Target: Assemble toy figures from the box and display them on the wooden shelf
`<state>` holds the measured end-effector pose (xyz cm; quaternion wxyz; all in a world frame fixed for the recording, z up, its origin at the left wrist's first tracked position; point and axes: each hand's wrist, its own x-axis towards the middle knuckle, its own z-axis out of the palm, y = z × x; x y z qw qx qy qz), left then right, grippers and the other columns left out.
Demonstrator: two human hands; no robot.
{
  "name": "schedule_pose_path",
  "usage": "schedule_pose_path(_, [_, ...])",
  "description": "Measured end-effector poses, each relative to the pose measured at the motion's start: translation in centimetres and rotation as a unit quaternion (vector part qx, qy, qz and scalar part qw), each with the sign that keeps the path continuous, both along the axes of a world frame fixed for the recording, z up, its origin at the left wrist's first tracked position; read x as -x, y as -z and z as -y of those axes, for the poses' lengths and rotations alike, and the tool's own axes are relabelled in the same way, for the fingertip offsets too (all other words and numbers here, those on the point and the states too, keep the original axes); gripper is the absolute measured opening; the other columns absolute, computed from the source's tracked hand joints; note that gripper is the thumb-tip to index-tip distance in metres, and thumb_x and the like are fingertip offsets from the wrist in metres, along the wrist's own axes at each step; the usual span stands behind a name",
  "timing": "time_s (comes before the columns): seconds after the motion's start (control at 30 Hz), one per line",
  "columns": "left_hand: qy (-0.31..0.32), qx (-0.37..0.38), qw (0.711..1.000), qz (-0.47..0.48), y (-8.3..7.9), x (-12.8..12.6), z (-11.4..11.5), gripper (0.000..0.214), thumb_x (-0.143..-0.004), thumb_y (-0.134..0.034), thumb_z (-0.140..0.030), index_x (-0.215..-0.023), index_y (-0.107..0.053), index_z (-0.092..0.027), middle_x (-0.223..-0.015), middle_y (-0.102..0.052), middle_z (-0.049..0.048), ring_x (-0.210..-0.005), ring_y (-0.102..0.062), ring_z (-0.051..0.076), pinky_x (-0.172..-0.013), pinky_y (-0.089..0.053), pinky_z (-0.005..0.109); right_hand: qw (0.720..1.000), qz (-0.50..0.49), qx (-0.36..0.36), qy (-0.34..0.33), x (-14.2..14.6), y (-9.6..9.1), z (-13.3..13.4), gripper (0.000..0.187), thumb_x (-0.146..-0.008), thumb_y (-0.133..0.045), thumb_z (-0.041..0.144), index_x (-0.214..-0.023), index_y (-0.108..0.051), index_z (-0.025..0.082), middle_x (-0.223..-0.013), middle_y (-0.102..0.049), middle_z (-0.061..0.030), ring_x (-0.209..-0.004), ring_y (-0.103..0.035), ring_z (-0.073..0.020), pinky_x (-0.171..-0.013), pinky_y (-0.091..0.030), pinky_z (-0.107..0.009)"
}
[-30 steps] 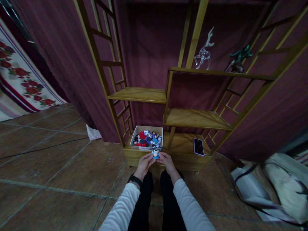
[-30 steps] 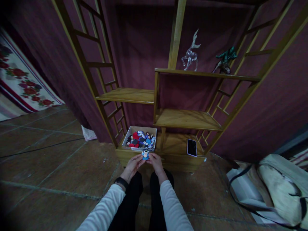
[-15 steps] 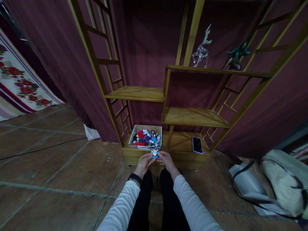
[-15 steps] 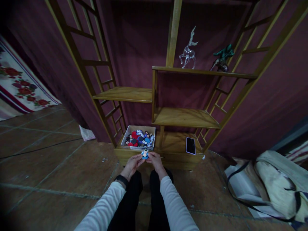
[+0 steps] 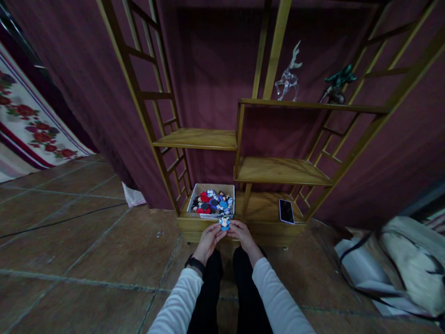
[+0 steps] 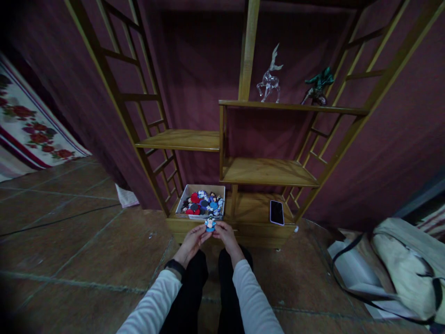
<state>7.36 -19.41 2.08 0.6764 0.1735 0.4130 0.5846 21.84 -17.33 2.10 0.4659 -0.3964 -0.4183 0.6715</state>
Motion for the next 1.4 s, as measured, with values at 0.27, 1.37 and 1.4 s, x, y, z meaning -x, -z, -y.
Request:
schedule_pose_path(0.27, [-0.002,-0.029,0.999,-0.014,-0.05,-0.3,0.3,0.02,-0.068,-0.067,-0.006,-0.086,-0.062,-0.011,-0.081,-0.069,0.0075,-0.072,-0.066,0.015,-0.074,-0.054,0.027,1.0,0.01,0.011,0.013,0.3,-0.2,-0.2,0.045,-0.062,-0.065,0.055,-0.088,-0.066,0.019,-0.078,-0.069,-0.0048,-0.066,-0.065,-0.0176,-0.068,-0.052,-0.034])
schedule_pose_path(1.37, [0.016,-0.066,0.997,0.029,-0.93,-0.3,0.79,0.033,-0.071,-0.067,-0.017,-0.103,-0.062,-0.015,-0.099,-0.067,0.0079,-0.085,-0.063,0.014,-0.083,-0.049,0.028,0.998,-0.061,-0.01,-0.007,-0.31,0.04,-0.16,0.036,-0.058,-0.073,0.042,-0.085,-0.067,0.019,-0.093,-0.068,-0.0054,-0.085,-0.063,-0.0194,-0.08,-0.048,-0.036])
schedule_pose_path(1.4, [0.017,-0.061,0.997,0.032,-0.94,-0.34,0.77,0.033,-0.072,-0.067,-0.019,-0.104,-0.061,-0.015,-0.098,-0.067,0.0085,-0.084,-0.064,0.014,-0.081,-0.05,0.028,0.998,-0.056,-0.005,-0.004,-0.24,0.02,-0.17,0.037,-0.059,-0.073,0.043,-0.086,-0.066,0.019,-0.092,-0.068,-0.0056,-0.082,-0.063,-0.0188,-0.079,-0.048,-0.036])
